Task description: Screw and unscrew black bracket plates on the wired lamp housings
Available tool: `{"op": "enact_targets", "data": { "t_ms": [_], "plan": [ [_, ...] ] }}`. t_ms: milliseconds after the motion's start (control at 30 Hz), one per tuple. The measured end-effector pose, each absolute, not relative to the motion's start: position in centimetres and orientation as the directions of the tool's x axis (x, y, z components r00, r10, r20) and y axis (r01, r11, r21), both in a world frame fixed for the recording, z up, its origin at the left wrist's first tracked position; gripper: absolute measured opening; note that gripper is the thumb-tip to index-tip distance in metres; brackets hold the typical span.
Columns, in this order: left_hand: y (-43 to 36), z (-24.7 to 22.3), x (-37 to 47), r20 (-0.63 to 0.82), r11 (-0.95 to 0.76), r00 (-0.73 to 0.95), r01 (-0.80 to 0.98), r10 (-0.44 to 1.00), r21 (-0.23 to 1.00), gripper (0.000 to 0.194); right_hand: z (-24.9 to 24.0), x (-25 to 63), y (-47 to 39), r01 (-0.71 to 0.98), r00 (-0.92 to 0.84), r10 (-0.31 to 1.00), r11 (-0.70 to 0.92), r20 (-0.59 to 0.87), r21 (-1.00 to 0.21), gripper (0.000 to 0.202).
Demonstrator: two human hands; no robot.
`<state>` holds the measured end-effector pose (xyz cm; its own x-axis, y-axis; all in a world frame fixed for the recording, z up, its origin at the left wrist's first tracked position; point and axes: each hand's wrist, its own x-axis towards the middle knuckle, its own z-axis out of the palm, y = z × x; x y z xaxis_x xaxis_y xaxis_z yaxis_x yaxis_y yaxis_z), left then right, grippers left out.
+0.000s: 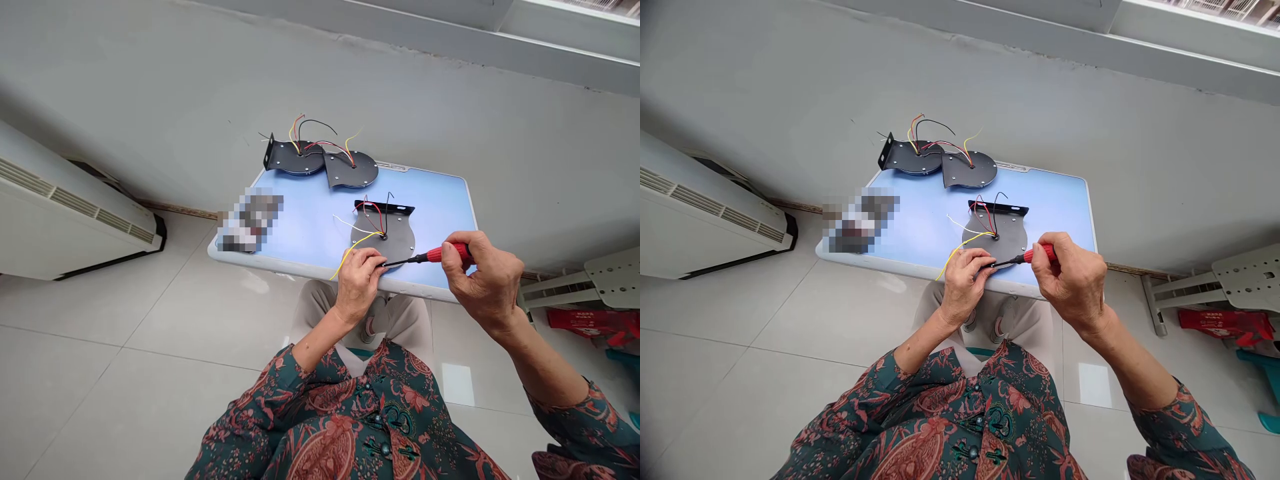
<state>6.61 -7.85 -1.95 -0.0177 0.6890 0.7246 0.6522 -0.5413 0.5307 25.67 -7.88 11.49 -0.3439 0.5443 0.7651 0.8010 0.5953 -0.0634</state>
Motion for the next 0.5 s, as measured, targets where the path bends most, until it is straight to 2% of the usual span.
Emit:
{"op": "enact_targets", "data": {
  "t_ms": [133, 333, 500],
  "plan": [
    [-7.87, -1.84, 6.43, 0.725, -0.550, -0.011, 0.645, 0.688, 0.531, 0.004, 11.71, 25.60, -8.09, 0.796, -0.377, 0.538, 0.604, 0.754, -0.034, 0.009],
    [-7.84, -1.76, 6.29, 0.726, -0.552, -0.004, 0.647, 0.688, 0.526, 0.004, 11.76, 25.44, -8.26, 0.806, -0.360, 0.570, 0.589, 0.739, -0.061, 0.012],
    [-7.82, -1.86, 6.31, 0.699, -0.533, -0.003, 0.645, 0.715, 0.548, 0.006, 12.13, 25.29, -8.47, 0.820, -0.395, 0.629, 0.570, 0.670, -0.051, 0.015]
  ]
}}
